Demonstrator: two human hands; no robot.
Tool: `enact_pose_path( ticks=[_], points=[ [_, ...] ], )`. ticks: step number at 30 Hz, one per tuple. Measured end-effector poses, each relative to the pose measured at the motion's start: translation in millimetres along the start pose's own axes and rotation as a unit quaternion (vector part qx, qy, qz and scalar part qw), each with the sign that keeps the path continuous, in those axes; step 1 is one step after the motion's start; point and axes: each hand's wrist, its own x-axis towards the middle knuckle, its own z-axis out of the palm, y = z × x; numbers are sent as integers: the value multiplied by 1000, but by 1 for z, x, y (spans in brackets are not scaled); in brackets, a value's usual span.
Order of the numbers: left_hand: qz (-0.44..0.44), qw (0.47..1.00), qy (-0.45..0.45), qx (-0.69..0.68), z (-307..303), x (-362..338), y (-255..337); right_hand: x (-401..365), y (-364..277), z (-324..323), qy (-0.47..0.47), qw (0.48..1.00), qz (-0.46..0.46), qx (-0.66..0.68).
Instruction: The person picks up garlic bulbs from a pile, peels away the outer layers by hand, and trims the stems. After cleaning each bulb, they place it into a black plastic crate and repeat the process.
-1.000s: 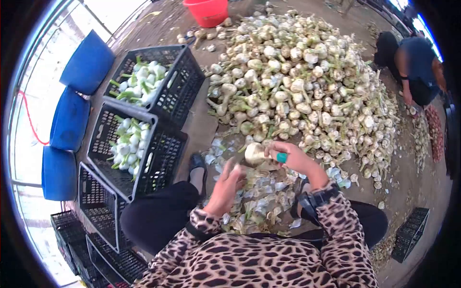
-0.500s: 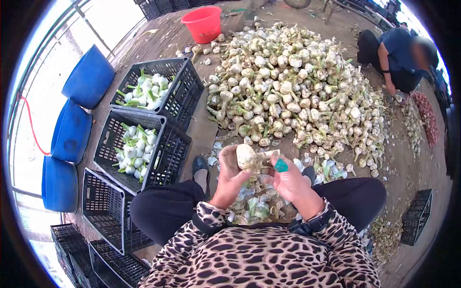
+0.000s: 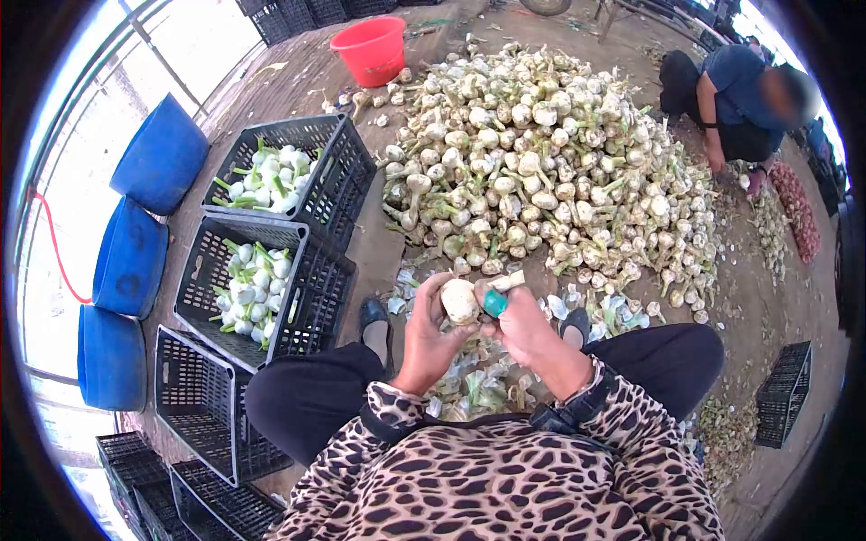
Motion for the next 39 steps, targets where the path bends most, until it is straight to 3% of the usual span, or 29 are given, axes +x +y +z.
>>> enact_pose_path(
  ticks=[6,9,14,15,18,21,24,25,28,30,33,34,37,39],
  points=[
    [-17,993,25,-112,4,1,-2,4,9,-12,-30,996,-59,-54],
    [-21,997,20,-71,5,1,5,4,8,-14,-23,989,-113,-93],
    [-72,989,18,-131,5,1,4,0,0,-21,-8,961,-156,-227],
    [-87,986,20,-143,6,0,6,-1,-1,-24,-7,954,-157,-254],
    [-175,948,32,-265,9,3,6,12,8,-42,-18,874,-282,-395],
    [-241,927,-19,-288,6,5,1,8,3,-43,-16,899,-242,-365],
    [-274,895,-74,-343,0,8,-6,8,2,-39,-16,892,-295,-342],
    [-286,882,-93,-362,-3,8,-8,8,4,-38,-7,910,-262,-322],
    [-281,921,11,-271,14,8,3,5,4,-34,14,951,-143,-274],
    [-230,949,28,-213,13,7,-2,0,-4,-32,22,964,-39,-262],
    [-208,966,33,-153,14,5,-9,5,16,-33,55,878,-304,-366],
    [-211,967,31,-137,14,3,-10,5,15,-34,20,896,-301,-326],
    [-233,929,-18,-287,11,5,-9,-1,-3,-39,-72,938,-245,-237],
    [-234,906,-15,-353,13,3,2,4,-3,-50,-129,975,-178,-14]
  ],
)
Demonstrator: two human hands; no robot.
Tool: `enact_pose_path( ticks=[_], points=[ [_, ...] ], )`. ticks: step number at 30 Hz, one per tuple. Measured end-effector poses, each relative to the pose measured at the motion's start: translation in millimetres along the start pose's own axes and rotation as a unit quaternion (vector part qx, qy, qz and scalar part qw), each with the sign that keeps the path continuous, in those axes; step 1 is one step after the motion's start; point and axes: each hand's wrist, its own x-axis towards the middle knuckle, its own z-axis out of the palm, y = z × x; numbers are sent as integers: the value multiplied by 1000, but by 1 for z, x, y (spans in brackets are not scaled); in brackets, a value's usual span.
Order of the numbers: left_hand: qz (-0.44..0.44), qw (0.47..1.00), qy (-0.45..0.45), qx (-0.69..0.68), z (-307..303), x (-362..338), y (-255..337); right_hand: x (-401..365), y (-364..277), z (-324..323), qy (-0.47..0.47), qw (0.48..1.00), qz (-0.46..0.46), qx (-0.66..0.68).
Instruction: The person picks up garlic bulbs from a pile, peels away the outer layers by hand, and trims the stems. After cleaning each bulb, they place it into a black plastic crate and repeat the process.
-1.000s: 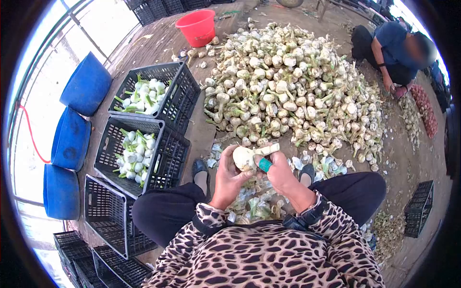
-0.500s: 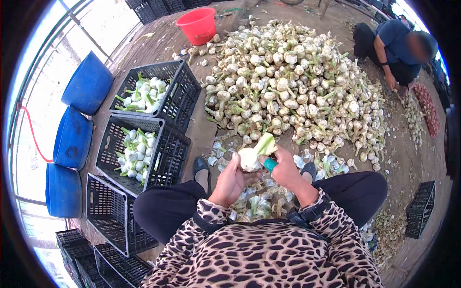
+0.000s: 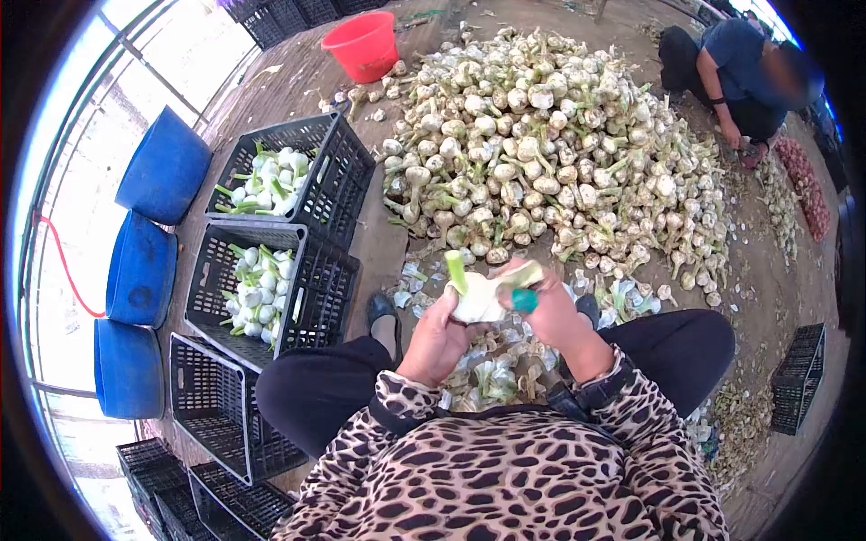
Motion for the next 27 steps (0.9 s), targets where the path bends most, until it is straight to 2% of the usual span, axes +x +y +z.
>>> enact_pose_path(
  ticks=[1,2,5,9,10,11,12,13,14,15,16,17,19,20,24,27],
  points=[
    [-2,999,-7,-35,4,-2,2,0,3,-5,-6,993,21,119],
    [-5,998,-4,-63,4,-2,3,0,7,-9,21,983,33,179],
    [3,998,-54,-29,-1,-3,3,1,7,-14,55,981,16,185],
    [12,996,-84,-35,-4,-5,4,11,-17,-14,240,955,30,174],
    [10,994,-100,-35,-1,-8,6,18,-11,-29,284,941,0,183],
    [7,993,-116,-36,0,-10,7,25,3,-56,287,949,-42,125],
    [-3,997,-77,-32,1,-10,8,25,-7,-59,265,951,18,-156],
    [7,997,-67,-38,-2,-8,6,25,-15,-60,223,875,74,-424],
    [16,997,-55,-45,-8,-5,4,13,-9,-50,101,799,71,-588],
    [24,997,-40,-53,-13,-5,2,4,7,-53,19,706,-18,-707],
    [39,996,-66,-38,-5,-5,7,0,0,-40,9,733,-18,-679],
    [41,998,-43,-28,-5,-4,6,-3,-10,-24,0,758,-19,-652],
    [50,999,2,-9,-2,-1,5,-2,-32,4,31,873,-34,-485],
    [58,998,-5,12,-5,1,3,-2,-35,14,47,918,-41,-391],
    [55,998,-4,16,-4,1,0,1,-18,23,31,814,-260,-518],
    [54,999,0,-1,-7,0,-2,-1,-14,22,4,789,-274,-550]
  ],
)
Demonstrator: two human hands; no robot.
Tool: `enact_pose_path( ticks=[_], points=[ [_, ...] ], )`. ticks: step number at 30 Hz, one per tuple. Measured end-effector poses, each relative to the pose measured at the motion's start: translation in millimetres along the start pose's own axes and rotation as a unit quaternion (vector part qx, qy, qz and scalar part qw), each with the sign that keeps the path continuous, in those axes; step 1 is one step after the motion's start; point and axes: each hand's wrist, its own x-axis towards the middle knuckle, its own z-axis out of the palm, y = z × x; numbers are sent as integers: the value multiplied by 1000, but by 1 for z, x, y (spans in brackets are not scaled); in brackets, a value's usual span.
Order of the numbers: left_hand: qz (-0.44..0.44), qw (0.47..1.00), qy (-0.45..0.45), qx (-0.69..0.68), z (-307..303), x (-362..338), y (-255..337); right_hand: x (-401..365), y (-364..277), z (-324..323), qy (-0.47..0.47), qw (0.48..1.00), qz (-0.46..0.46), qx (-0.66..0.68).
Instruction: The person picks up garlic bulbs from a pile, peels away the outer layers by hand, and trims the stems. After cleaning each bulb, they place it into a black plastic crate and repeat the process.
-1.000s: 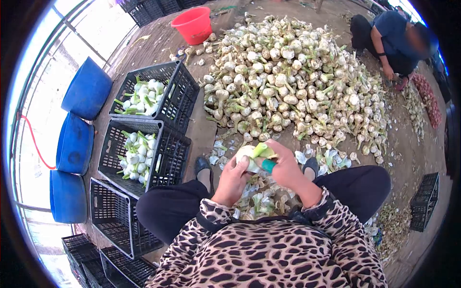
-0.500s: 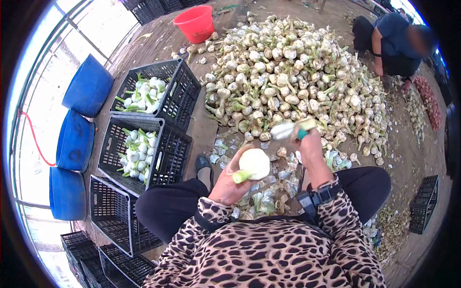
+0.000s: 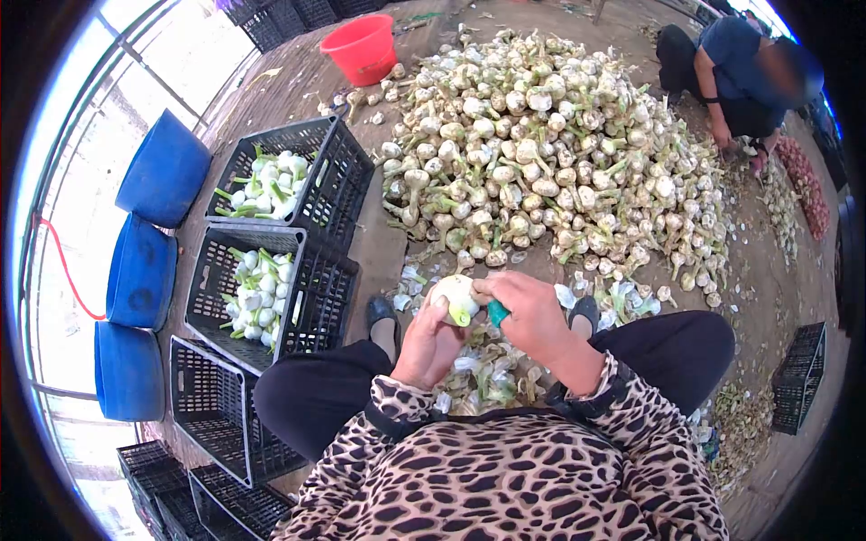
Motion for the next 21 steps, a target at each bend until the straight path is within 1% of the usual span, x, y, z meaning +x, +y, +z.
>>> enact_pose_path(
  ticks=[1,4,7,10,13,16,19,20,21],
  points=[
    [-4,1000,13,-1,-2,0,0,0,0,-1,-11,1000,0,-9],
    [-19,999,49,-4,-6,-2,-1,1,-5,-1,-20,995,-44,-82],
    [-25,998,49,-6,0,-5,1,4,-2,0,-55,990,-41,-122],
    [-40,997,51,-39,2,-7,4,11,3,-5,-50,992,-42,-105],
    [-62,998,21,-19,5,-10,7,13,13,-9,-36,990,10,-135],
    [-96,993,-17,61,-3,-6,4,7,36,-5,-34,982,39,-181],
    [-47,996,-19,72,-2,-9,3,-8,51,-1,-157,946,93,-267],
    [-32,997,-21,70,-3,-8,3,-13,52,1,-158,954,110,-229],
    [-37,997,1,62,-5,-7,3,-13,46,-2,-158,961,127,-190]
  ],
)
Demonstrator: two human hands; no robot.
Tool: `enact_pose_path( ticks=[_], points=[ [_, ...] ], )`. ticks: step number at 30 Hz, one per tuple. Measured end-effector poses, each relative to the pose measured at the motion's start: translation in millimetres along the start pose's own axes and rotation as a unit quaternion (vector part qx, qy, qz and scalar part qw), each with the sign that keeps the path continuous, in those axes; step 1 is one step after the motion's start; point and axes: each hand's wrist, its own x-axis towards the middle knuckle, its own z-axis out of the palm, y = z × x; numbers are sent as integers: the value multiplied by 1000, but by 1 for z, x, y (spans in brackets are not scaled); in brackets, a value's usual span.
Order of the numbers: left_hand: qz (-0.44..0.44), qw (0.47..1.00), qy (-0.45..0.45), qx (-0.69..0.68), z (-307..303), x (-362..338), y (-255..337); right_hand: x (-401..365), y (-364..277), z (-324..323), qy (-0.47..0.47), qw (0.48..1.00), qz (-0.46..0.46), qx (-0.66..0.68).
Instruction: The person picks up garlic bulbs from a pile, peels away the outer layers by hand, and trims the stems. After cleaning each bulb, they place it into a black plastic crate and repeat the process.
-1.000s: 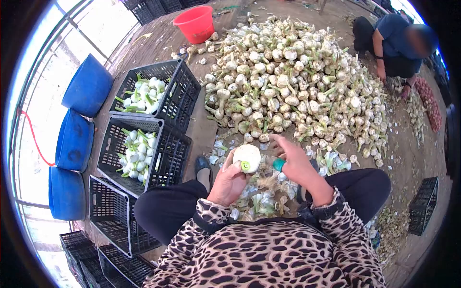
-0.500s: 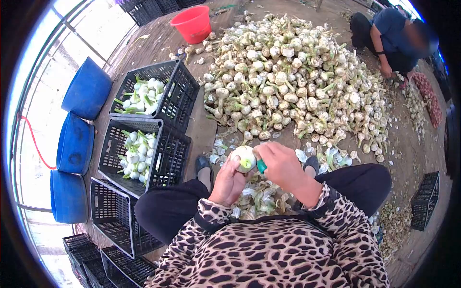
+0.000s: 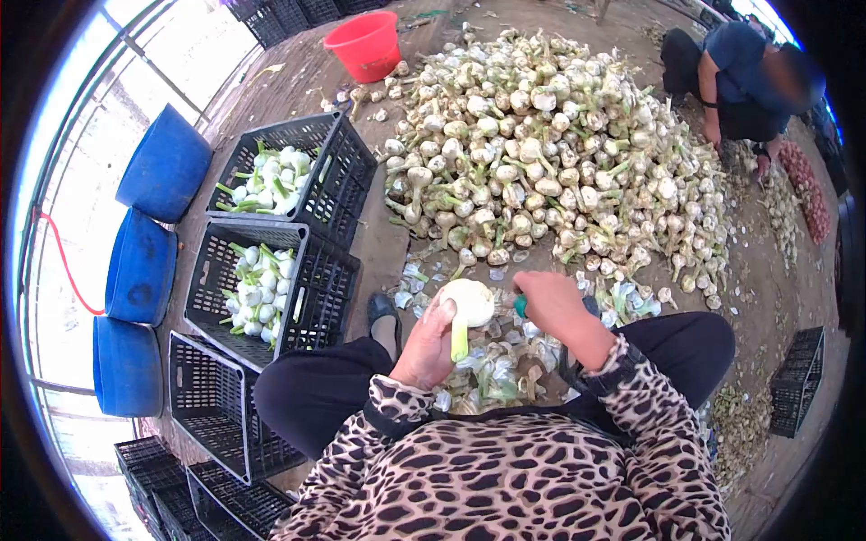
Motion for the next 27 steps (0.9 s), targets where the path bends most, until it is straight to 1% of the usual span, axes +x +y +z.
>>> enact_pose_path(
  ticks=[1,2,3,4,7,8,9,10,14,16,17,19,20,23,24,27],
  points=[
    [-5,1000,22,-10,-1,2,0,-1,-5,-7,-9,999,7,40],
    [-11,999,46,-22,-2,1,-1,-2,-14,-14,23,989,14,145],
    [-8,998,49,-30,-2,0,-2,-2,-29,-25,53,967,22,248],
    [-4,998,49,-36,0,1,-3,-1,-40,-29,87,933,31,348],
    [-5,998,45,-42,4,5,-2,-5,-49,-18,134,947,-53,287],
    [1,998,41,-52,3,6,-4,-4,-47,-13,146,944,-67,288],
    [7,997,38,-62,4,6,-4,-4,-47,-14,147,952,-76,257],
    [4,997,58,-58,6,3,-3,-4,-49,-15,147,959,-85,227],
    [-19,993,67,-95,6,0,-1,-3,-53,-17,182,964,-131,143],
    [-20,992,64,-105,2,0,-1,-2,-49,-22,140,971,-157,114],
    [-26,995,37,-90,0,-2,0,-1,-47,-24,118,973,-171,100],
    [-38,997,-17,-60,3,-5,5,6,-38,-27,117,981,-135,69],
    [-54,997,-4,-47,9,-7,5,10,-33,-28,117,985,-117,53],
    [-91,994,-46,-29,-2,-7,-1,18,-10,-17,78,995,-59,-32],
    [-80,995,-45,-32,0,-8,0,18,-6,-15,71,993,-62,-75],
    [-35,999,0,8,6,-7,5,5,-2,-16,89,993,-54,-51]
  ],
)
